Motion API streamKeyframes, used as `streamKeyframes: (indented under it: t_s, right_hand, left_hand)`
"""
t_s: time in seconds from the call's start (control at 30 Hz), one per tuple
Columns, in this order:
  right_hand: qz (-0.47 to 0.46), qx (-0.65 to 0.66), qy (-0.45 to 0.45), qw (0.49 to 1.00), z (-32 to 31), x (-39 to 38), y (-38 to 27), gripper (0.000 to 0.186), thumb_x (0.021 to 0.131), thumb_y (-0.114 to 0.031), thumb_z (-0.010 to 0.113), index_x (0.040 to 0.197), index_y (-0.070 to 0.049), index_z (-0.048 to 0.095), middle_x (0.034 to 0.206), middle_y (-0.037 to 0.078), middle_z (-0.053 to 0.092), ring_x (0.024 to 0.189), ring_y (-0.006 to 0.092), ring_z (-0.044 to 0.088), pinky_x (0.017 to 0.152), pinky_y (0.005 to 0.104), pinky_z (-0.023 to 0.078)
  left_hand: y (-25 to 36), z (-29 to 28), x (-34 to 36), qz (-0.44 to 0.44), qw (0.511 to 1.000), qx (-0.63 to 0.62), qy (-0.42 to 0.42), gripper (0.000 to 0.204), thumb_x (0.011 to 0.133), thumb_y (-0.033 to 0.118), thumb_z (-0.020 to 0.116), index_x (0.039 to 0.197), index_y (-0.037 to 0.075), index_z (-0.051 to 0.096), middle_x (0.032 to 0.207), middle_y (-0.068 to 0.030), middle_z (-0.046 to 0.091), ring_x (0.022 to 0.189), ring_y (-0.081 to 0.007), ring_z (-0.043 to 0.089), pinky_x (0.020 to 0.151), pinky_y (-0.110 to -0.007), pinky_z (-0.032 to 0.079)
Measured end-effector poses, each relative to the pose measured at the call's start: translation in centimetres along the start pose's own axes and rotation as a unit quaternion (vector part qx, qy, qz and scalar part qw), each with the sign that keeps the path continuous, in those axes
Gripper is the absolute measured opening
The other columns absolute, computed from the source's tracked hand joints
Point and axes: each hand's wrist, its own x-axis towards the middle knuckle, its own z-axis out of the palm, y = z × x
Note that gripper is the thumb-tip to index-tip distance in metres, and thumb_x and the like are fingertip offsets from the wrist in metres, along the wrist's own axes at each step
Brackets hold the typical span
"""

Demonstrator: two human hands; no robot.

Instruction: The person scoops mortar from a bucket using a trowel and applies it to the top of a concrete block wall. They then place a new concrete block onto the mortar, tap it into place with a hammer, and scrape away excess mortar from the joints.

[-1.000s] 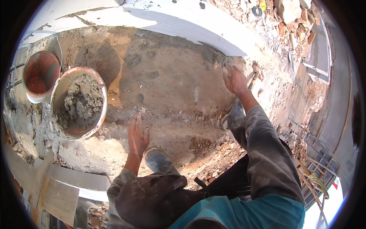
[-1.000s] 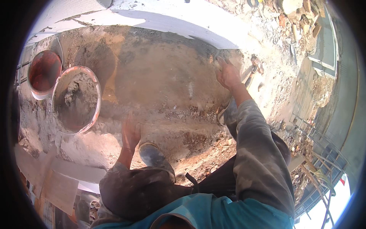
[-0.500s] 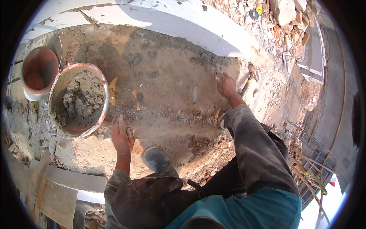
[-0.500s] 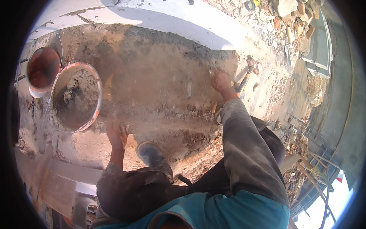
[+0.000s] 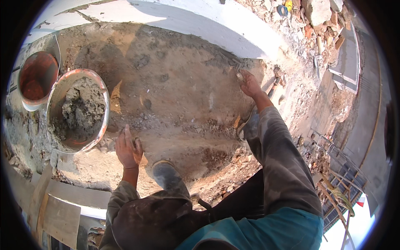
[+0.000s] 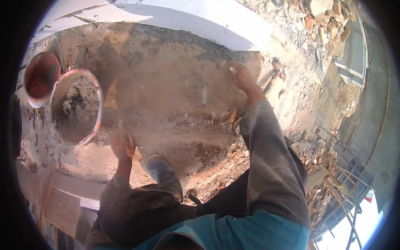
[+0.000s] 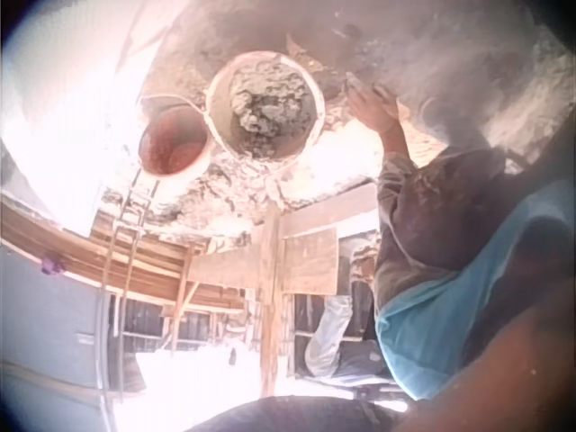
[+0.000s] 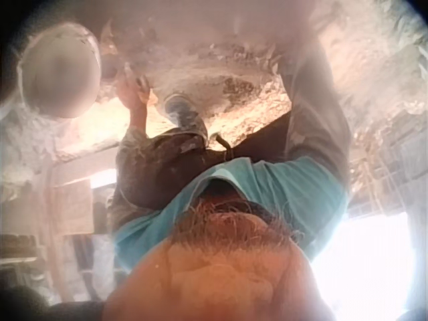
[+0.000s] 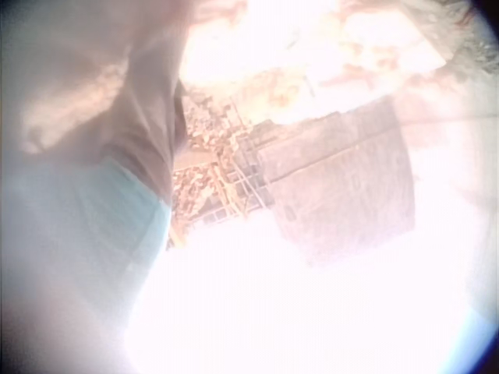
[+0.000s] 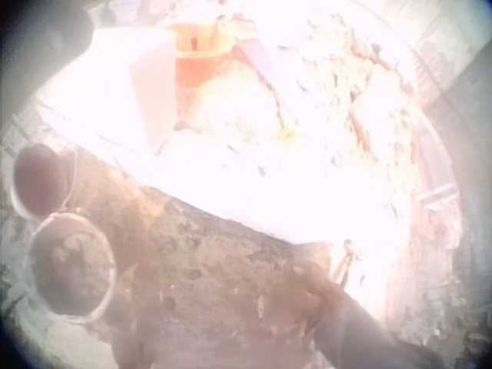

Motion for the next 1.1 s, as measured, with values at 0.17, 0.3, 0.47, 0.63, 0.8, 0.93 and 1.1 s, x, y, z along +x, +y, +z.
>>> streamKeyframes:
  t_s: [0.17,0.3,0.47,0.63,0.8,0.93,1.1]
  right_hand:
    - [-0.016,-0.046,-0.131,0.99,-2.1,1.7,-6.0,0.049,0.084,-0.015,0.056,0.129,0.002,0.046,0.13,0.026,0.048,0.124,0.0374,0.045,0.102,0.0382,0.04]
    - [0.063,0.115,-0.027,0.991,1.6,2.3,-3.1,0.048,0.082,-0.013,0.059,0.128,-0.006,0.048,0.121,0.022,0.053,0.101,0.0361,0.058,0.086,0.044,0.047]
    - [-0.042,0.107,0.043,0.992,-0.7,3.9,-10.2,0.041,0.084,-0.014,0.056,0.123,-0.003,0.049,0.115,0.025,0.055,0.096,0.0383,0.059,0.081,0.0474,0.047]
    - [-0.064,0.017,-0.078,0.995,-2.2,6.1,-14.5,0.043,0.083,-0.018,0.057,0.121,-0.001,0.049,0.112,0.025,0.057,0.099,0.0407,0.058,0.084,0.0468,0.047]
    - [0.001,0.038,-0.097,0.995,-0.3,7.1,-16.2,0.043,0.084,-0.018,0.054,0.122,0.002,0.047,0.11,0.026,0.058,0.099,0.0421,0.057,0.084,0.0478,0.047]
    - [-0.045,0.055,-0.087,0.994,-1.0,6.8,-20.7,0.042,0.086,-0.019,0.053,0.12,0.005,0.047,0.109,0.03,0.057,0.1,0.0426,0.057,0.083,0.048,0.048]
    - [-0.047,0.032,-0.025,0.998,-0.4,11.0,-23.3,0.042,0.088,-0.021,0.053,0.12,0.006,0.046,0.106,0.031,0.057,0.098,0.0442,0.058,0.082,0.0485,0.048]
  left_hand:
    - [0.0,-0.6,-0.1,-0.001,1.0,0.024,0.0,0.065,0.075,0.016,0.063,0.135,0.004,0.042,0.117,-0.0167,0.053,0.111,-0.0348,0.05,0.094,-0.043,0.041]
    - [0.3,0.1,-0.1,-0.006,1.0,0.021,-0.008,0.067,0.074,0.017,0.063,0.136,0.004,0.041,0.117,-0.017,0.053,0.111,-0.0354,0.05,0.093,-0.044,0.041]
    - [0.0,0.1,-0.1,-0.017,1.0,0.013,-0.016,0.068,0.074,0.018,0.063,0.136,0.004,0.04,0.115,-0.0174,0.053,0.111,-0.0358,0.049,0.093,-0.045,0.041]
    - [-0.1,0.0,-0.5,-0.01,1.0,0.017,-0.01,0.07,0.074,0.02,0.064,0.136,0.003,0.039,0.114,-0.0182,0.053,0.109,-0.0356,0.05,0.093,-0.045,0.04]
    - [-0.2,-0.1,-0.3,-0.01,1.0,0.004,-0.02,0.07,0.074,0.021,0.065,0.136,0.002,0.039,0.113,-0.0181,0.053,0.108,-0.0359,0.05,0.091,-0.045,0.041]
    - [-0.5,-0.2,0.1,-0.005,1.0,-0.016,-0.021,0.07,0.073,0.02,0.065,0.135,0.001,0.04,0.112,-0.0177,0.053,0.109,-0.0359,0.05,0.09,-0.045,0.042]
    - [-0.5,-0.2,0.1,0.002,1.0,-0.021,0.014,0.068,0.07,0.018,0.065,0.133,0.003,0.043,0.111,-0.0181,0.056,0.099,-0.0334,0.054,0.086,-0.043,0.043]
